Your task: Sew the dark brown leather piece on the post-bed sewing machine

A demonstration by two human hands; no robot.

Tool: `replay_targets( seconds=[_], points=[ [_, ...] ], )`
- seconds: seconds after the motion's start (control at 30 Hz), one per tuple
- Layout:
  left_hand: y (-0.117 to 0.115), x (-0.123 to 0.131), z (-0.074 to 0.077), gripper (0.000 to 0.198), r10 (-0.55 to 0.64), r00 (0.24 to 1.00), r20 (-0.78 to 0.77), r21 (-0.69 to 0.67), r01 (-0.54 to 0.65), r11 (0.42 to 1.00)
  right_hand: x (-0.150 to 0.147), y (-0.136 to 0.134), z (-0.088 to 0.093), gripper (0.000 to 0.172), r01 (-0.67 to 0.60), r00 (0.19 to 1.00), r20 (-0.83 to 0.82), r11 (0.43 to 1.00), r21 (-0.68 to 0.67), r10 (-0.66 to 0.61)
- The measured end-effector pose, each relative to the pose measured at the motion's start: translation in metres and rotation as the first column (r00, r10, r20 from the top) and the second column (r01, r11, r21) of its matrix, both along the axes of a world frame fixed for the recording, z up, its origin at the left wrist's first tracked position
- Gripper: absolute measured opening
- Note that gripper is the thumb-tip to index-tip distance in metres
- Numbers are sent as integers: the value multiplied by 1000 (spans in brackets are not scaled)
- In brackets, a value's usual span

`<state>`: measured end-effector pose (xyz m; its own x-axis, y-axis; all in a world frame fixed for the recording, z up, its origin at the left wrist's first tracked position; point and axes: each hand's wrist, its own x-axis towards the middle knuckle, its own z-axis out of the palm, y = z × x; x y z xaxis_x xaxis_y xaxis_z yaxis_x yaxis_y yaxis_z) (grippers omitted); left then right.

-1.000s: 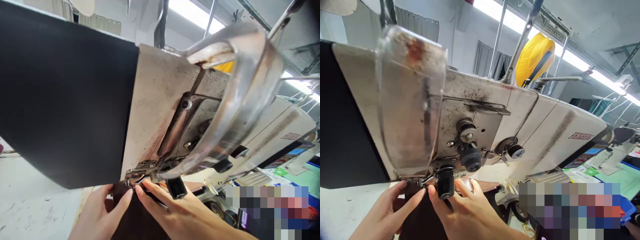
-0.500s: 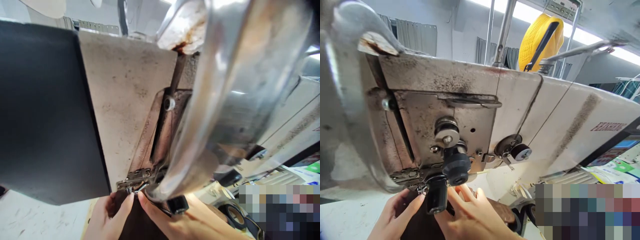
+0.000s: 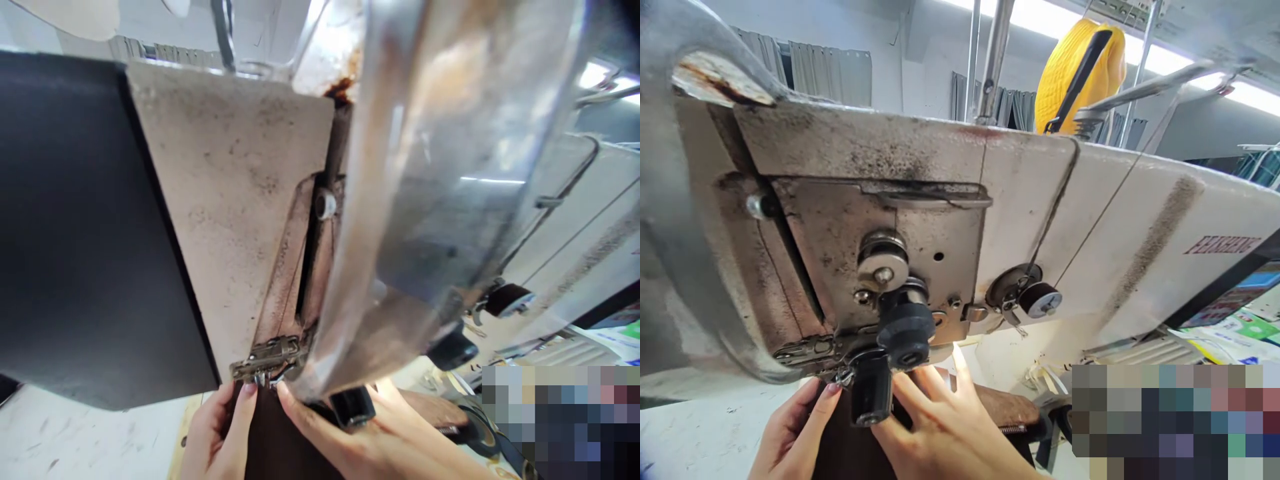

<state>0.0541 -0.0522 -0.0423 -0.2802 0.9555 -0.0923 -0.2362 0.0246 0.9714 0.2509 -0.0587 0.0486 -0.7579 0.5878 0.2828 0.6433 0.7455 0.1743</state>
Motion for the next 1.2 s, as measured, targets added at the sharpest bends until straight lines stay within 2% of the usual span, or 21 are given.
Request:
replay_targets(
  seconds=[0.17,0.4,0.5,0.63,0.73,0.8,0.9,0.97,1.1,1.2],
  points=[
    [4,-2,-16,63,90,994,-65,2,-91,996,-2,6,-2,47,-56,997,-60,997,-52,53],
    [5,1,-21,63,123,991,-45,-14,-124,992,0,9,-6,46,-95,990,-108,994,-45,90],
    [5,2,-21,63,138,988,-69,17,-137,990,1,7,-11,44,-76,989,-130,997,15,77],
    [4,0,-21,59,124,975,-182,78,-111,991,3,9,-11,38,-58,983,-165,993,103,75],
    [4,-2,-18,55,117,965,-236,104,-95,990,2,12,-6,48,-108,966,-215,979,171,144],
    [4,-3,-15,54,99,969,-226,97,-79,992,1,11,-1,54,-114,968,-213,987,115,136],
    [3,-3,-10,56,63,977,-206,82,-47,996,0,5,9,60,-49,988,-151,993,-111,32],
    [2,-5,-8,59,57,973,-222,72,-42,996,0,1,14,63,-38,991,-132,978,-204,11],
    [4,-11,-6,61,-5,969,-245,67,22,998,-1,2,19,62,-51,994,-104,951,-305,20],
    [6,-15,-6,61,-81,969,-232,63,98,993,-2,5,20,70,-40,995,-97,938,-343,7]
  ],
)
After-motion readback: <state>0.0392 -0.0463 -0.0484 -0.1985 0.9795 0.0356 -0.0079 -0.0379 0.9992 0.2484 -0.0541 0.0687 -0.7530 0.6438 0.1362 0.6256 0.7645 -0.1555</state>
